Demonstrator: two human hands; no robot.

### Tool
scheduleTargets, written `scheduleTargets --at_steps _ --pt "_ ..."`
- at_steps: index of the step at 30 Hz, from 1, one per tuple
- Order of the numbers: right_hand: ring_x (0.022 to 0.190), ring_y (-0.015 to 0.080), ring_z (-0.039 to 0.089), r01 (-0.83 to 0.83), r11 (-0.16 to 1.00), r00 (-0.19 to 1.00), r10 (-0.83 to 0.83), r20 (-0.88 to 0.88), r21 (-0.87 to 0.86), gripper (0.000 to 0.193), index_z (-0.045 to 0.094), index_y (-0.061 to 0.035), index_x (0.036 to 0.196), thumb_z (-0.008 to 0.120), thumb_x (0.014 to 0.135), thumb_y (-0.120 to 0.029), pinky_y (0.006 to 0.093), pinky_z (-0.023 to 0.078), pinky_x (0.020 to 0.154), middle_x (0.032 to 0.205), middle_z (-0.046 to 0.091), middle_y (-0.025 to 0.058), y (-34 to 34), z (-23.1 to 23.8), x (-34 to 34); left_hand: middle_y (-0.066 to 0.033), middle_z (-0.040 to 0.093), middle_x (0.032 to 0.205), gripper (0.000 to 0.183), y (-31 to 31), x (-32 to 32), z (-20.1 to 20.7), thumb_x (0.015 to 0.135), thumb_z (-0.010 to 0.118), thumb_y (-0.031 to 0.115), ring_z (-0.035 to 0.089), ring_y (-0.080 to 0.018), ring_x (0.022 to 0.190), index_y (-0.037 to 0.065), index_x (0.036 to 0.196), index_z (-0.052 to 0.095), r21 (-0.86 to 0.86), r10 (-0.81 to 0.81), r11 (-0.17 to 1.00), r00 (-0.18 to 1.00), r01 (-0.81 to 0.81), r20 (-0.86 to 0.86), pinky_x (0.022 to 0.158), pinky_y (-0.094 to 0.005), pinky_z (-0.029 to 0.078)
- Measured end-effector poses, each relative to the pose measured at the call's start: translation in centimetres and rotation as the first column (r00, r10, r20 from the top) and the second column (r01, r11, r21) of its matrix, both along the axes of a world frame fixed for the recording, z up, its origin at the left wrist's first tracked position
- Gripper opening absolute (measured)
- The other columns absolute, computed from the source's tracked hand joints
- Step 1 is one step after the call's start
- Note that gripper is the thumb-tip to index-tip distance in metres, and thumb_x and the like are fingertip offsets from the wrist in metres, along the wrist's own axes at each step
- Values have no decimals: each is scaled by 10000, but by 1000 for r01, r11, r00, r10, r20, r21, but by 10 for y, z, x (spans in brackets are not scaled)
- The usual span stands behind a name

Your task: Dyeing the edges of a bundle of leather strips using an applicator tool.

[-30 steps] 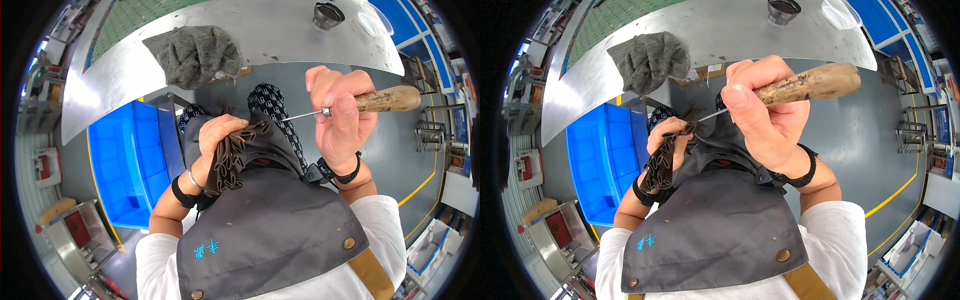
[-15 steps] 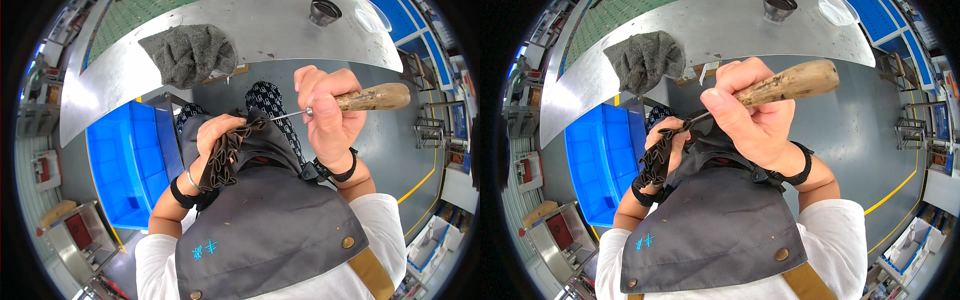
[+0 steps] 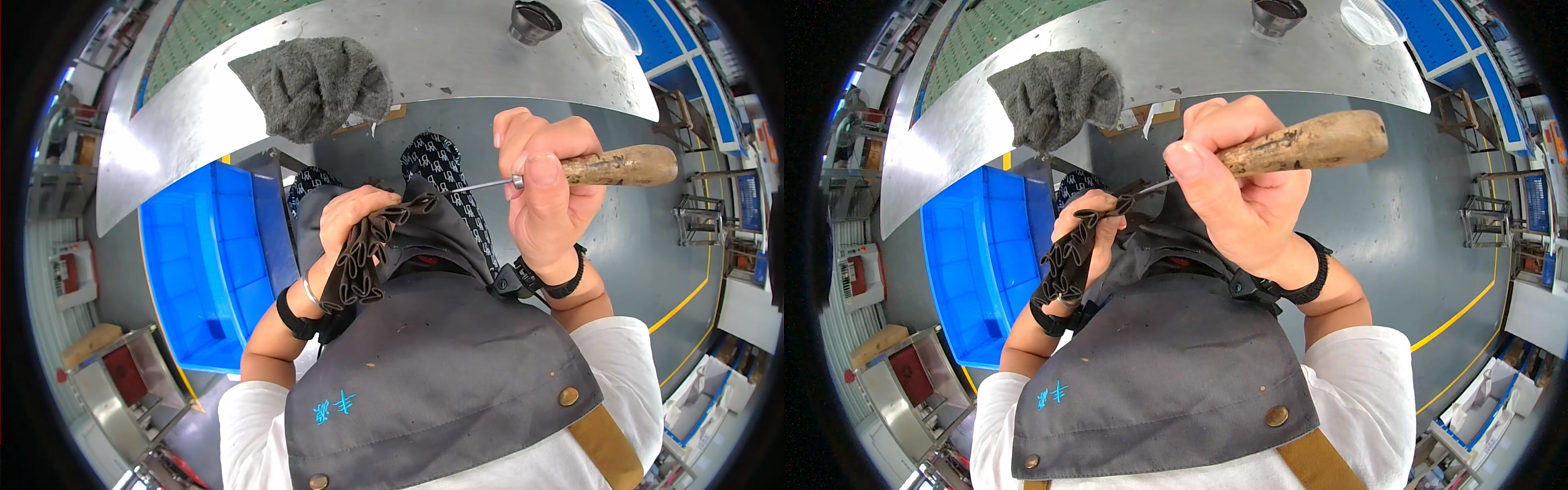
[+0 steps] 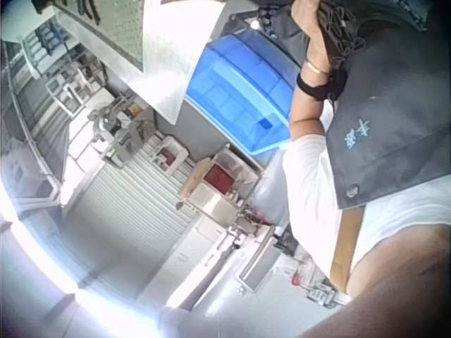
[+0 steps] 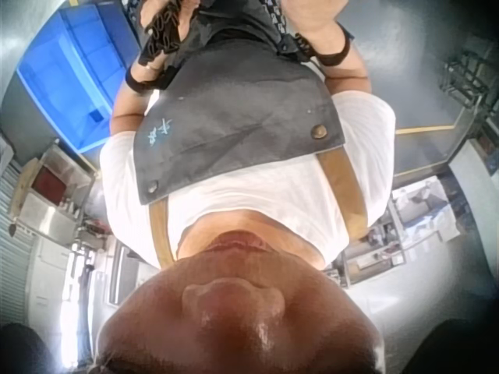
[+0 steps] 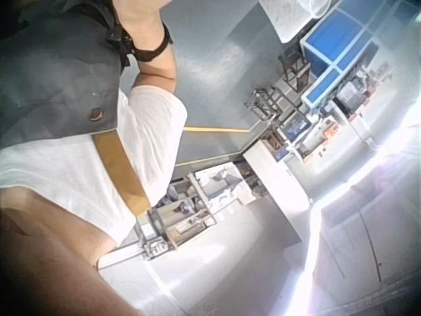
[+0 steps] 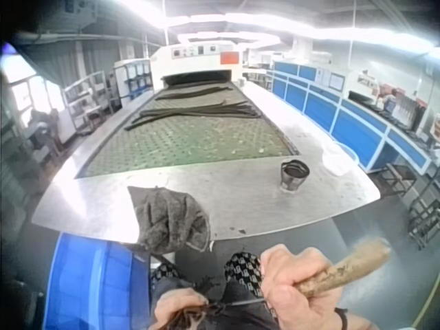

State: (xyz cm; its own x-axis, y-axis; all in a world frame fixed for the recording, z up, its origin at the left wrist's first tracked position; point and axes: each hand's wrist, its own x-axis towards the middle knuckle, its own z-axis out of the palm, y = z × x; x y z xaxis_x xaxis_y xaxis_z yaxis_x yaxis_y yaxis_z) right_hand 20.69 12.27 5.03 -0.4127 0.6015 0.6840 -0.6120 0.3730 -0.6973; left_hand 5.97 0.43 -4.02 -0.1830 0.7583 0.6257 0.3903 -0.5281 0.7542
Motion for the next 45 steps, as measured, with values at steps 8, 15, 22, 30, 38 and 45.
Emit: scheduleTargets --at_steps 8,15,22,30,38,45 --pt "560 89 350 14 995 998 -19 56 95 132 474 -51 762 589 753 13 233 302 522 627 441 -12 -1 -4 1 -102 542 707 135 0 0 -1 786 550 -15 539 -154 576 15 907 498 -25 -22 999 999 23 28 525 -243 438" --pt "584 84 405 31 999 1000 -31 1 33 84 474 -41 791 558 796 -39 212 347 557 676 489 12 13 4 10 -99 543 698 173 0 5 4 758 493 -80 537 -163 601 12 905 493 -51 18 999 999 -16 42 556 -249 426" --pt "603 57 468 470 882 872 -459 168 -31 142 527 -29 822 584 816 -160 178 378 562 655 517 4 109 15 20 -57 523 643 37 -3 5 -4 836 493 57 501 -122 581 21 833 492 -172 121 979 990 -108 66 548 -239 410" --pt "610 64 456 674 716 658 -693 295 179 241 563 -21 768 663 753 -240 209 391 582 672 536 -9 167 -5 25 -46 519 619 136 0 5 0 846 492 129 494 -117 590 24 760 490 -324 139 938 990 -125 19 560 -239 397" --pt "641 99 464 673 630 589 -774 234 389 222 560 -36 752 692 709 -210 240 387 597 702 524 0 179 -14 17 -92 559 629 129 4 5 -6 712 627 7 536 -162 493 -14 797 532 -255 148 959 987 -127 65 483 -241 419" --pt "633 75 447 694 679 603 -729 323 238 208 583 -27 765 670 739 -214 220 370 583 704 539 -10 173 -13 17 -93 560 629 137 6 4 -8 703 631 -4 525 -164 496 -10 795 531 -226 123 969 987 -98 102 484 -239 411"
